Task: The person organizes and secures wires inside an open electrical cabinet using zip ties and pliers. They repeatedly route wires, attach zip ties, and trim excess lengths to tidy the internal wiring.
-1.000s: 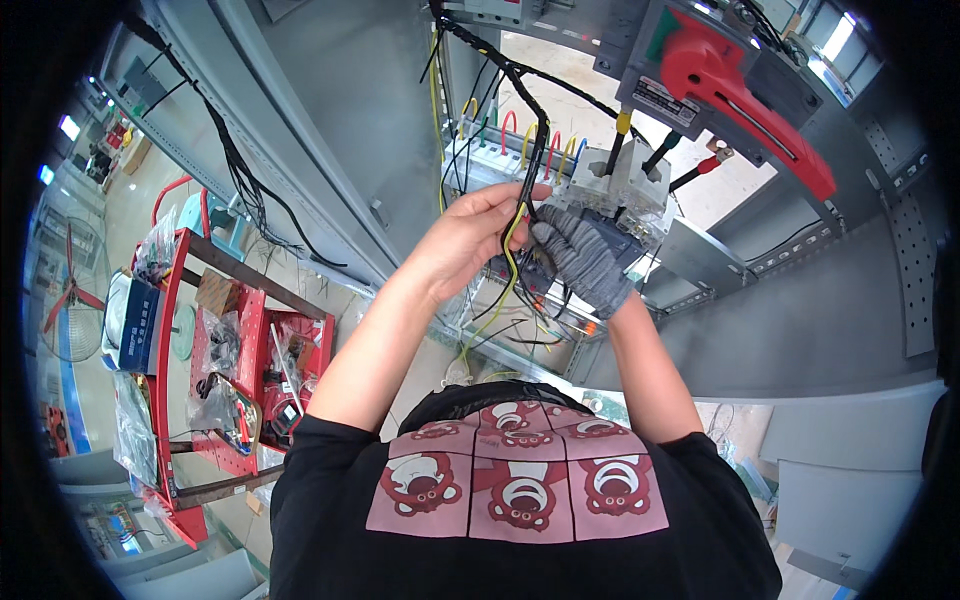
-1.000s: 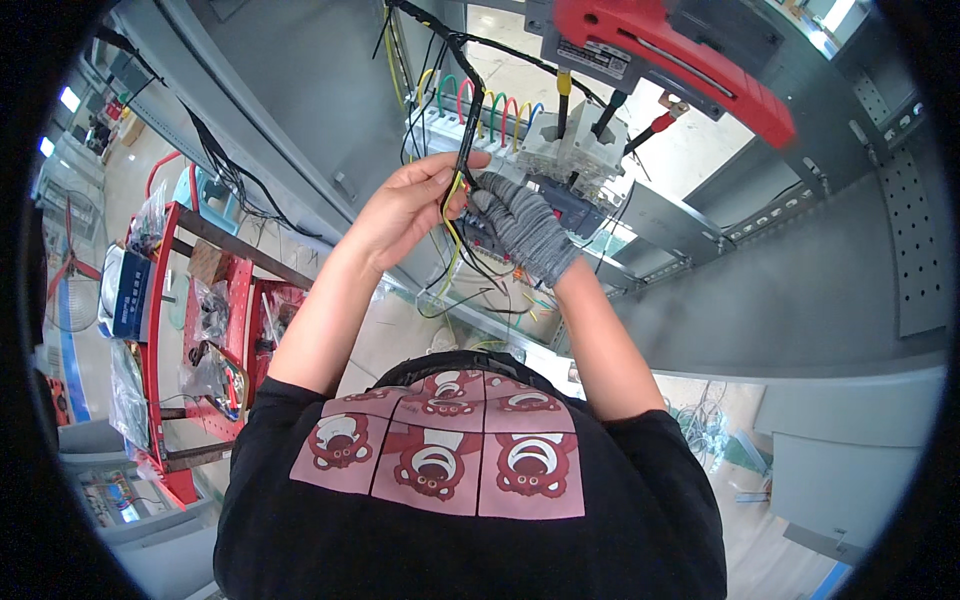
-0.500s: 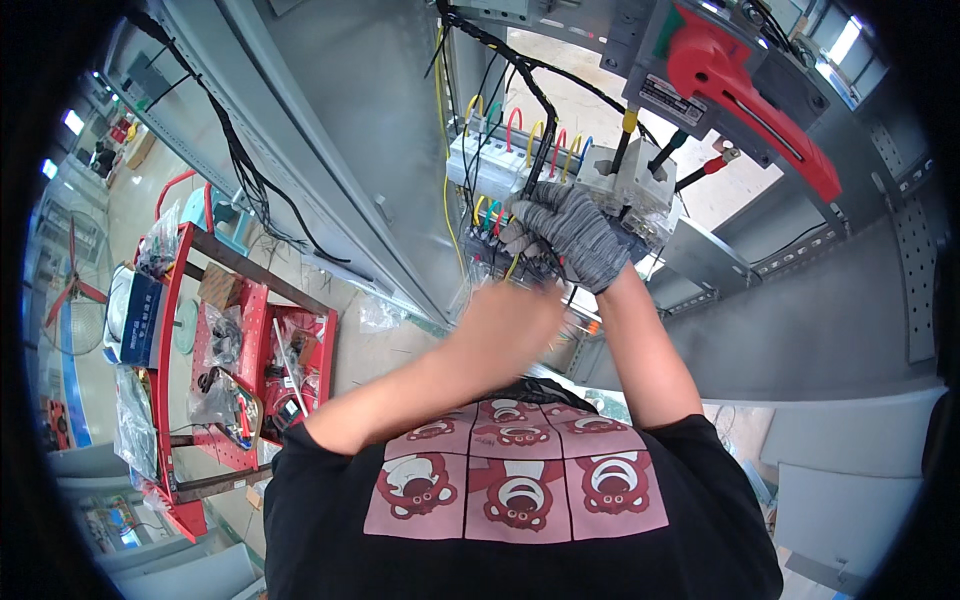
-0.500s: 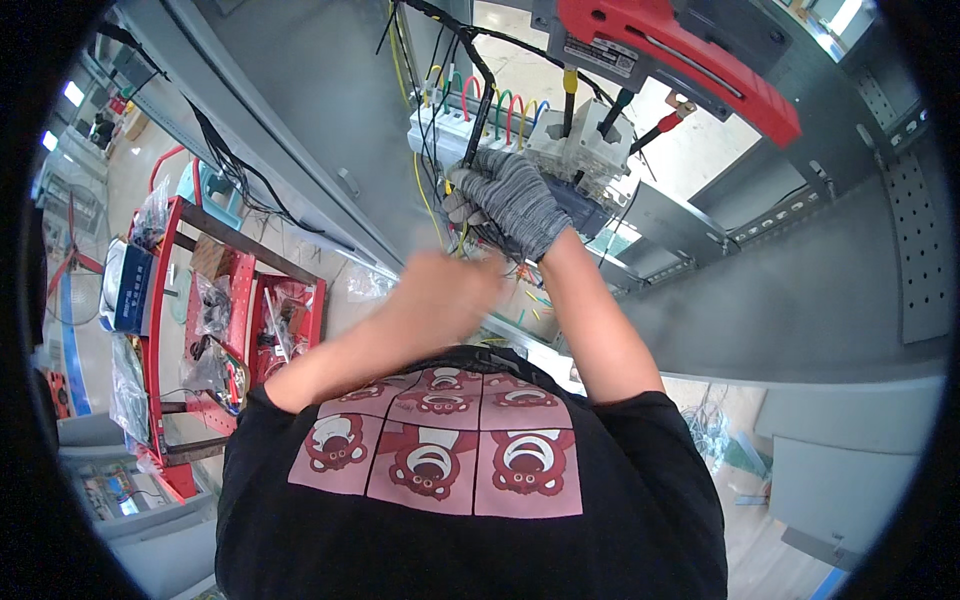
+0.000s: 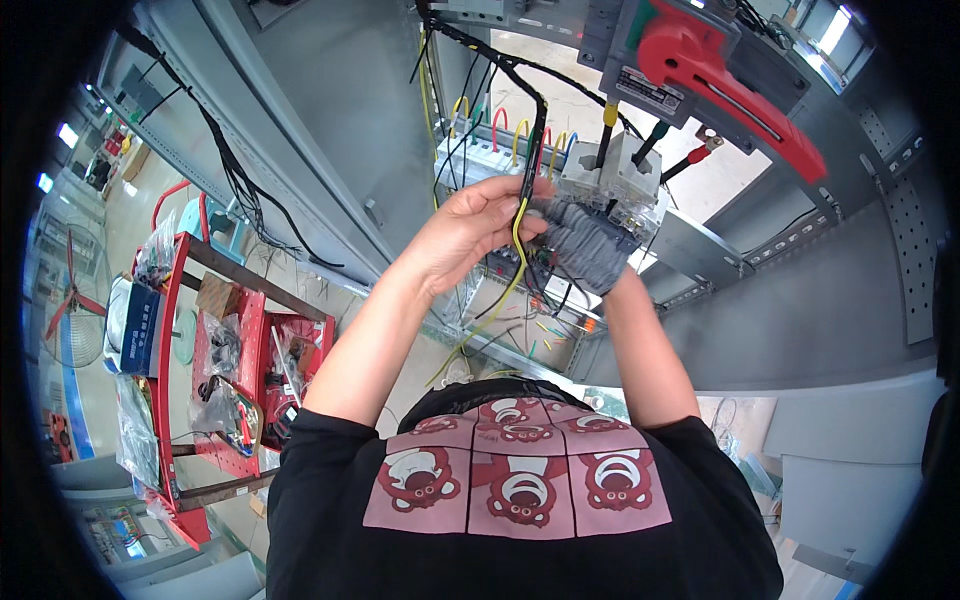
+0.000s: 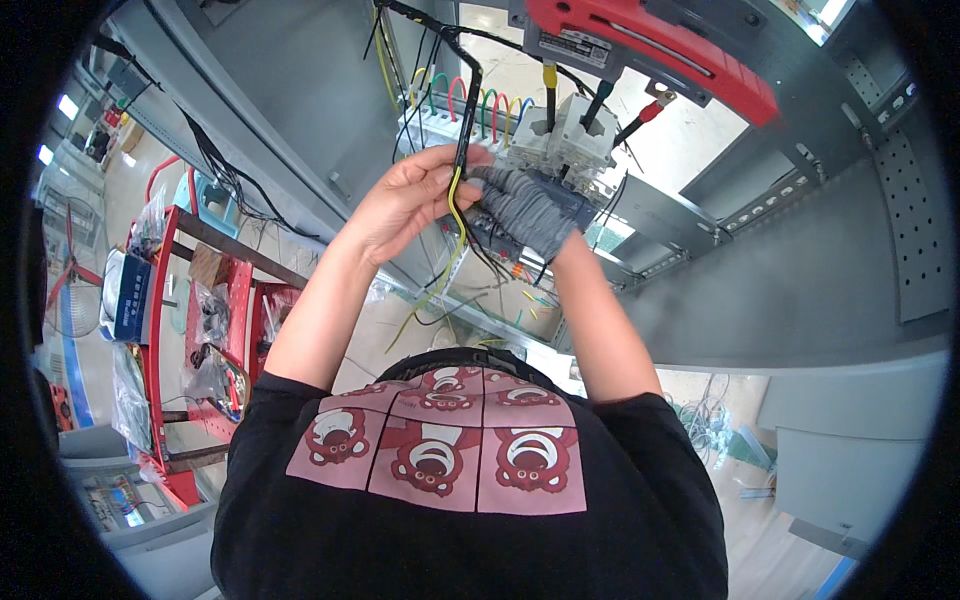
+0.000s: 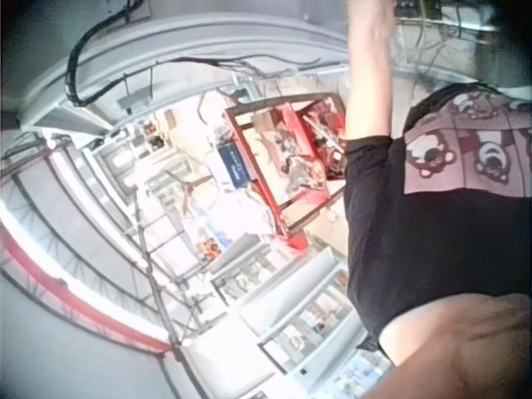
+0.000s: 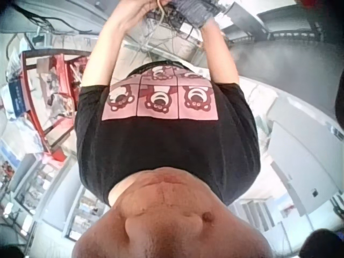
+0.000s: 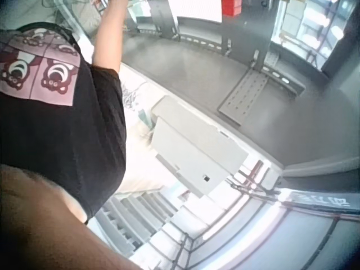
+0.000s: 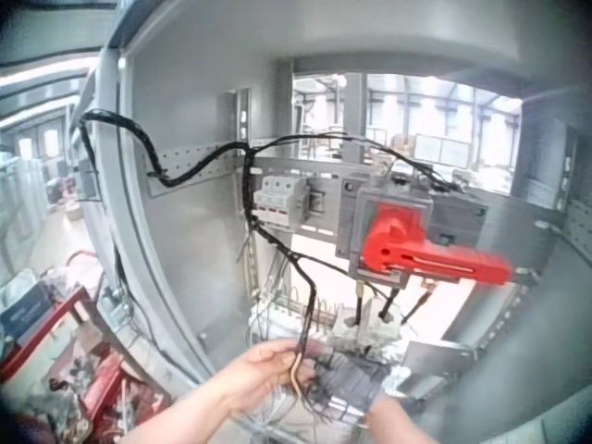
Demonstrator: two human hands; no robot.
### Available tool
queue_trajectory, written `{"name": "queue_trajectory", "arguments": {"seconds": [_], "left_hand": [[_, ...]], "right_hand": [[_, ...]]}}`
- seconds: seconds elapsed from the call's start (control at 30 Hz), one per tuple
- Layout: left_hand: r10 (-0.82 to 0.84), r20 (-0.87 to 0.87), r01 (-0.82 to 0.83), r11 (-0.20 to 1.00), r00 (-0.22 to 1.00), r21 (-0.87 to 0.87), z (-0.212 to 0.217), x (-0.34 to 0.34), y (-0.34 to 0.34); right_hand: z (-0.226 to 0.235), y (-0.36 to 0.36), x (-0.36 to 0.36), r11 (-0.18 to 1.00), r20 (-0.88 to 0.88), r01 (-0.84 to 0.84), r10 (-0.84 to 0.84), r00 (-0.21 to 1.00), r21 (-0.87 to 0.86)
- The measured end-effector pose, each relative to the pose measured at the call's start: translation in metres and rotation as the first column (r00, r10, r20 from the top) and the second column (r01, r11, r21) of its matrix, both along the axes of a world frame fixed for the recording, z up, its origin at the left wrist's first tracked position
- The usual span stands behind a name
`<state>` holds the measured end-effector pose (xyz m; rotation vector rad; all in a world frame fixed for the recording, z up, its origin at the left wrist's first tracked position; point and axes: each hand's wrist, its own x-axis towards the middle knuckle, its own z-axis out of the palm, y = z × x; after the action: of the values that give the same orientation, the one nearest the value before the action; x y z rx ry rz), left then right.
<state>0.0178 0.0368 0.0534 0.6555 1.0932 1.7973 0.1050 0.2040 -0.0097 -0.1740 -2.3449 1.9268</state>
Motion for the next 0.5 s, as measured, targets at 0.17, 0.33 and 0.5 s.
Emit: {"name": "queue_trajectory", "arguments": {"seconds": [0.17, 0.33, 0.5], "left_hand": [[-0.065, -0.885, -0.327, 0.914, 0.461, -0.238, 0.000, -0.020, 0.000], [-0.404, -0.904, -0.672, 0.709, -0.139, -0.214, 0.008, 0.041, -0.003], [-0.064, -0.993, -0.393, 0.914, 0.098, -0.097, 0.009, 0.049, -0.022]], "right_hand": [[0.008, -0.012, -0.010, 0.966, -0.114, 0.254, -0.258, 0.959, -0.048], [0.037, -0.019, -0.013, 0.996, 0.069, 0.084, -0.081, 0.994, -0.036], [0.056, -0.027, -0.005, 0.999, 0.056, 0.015, -0.014, 0.998, -0.033]]}}
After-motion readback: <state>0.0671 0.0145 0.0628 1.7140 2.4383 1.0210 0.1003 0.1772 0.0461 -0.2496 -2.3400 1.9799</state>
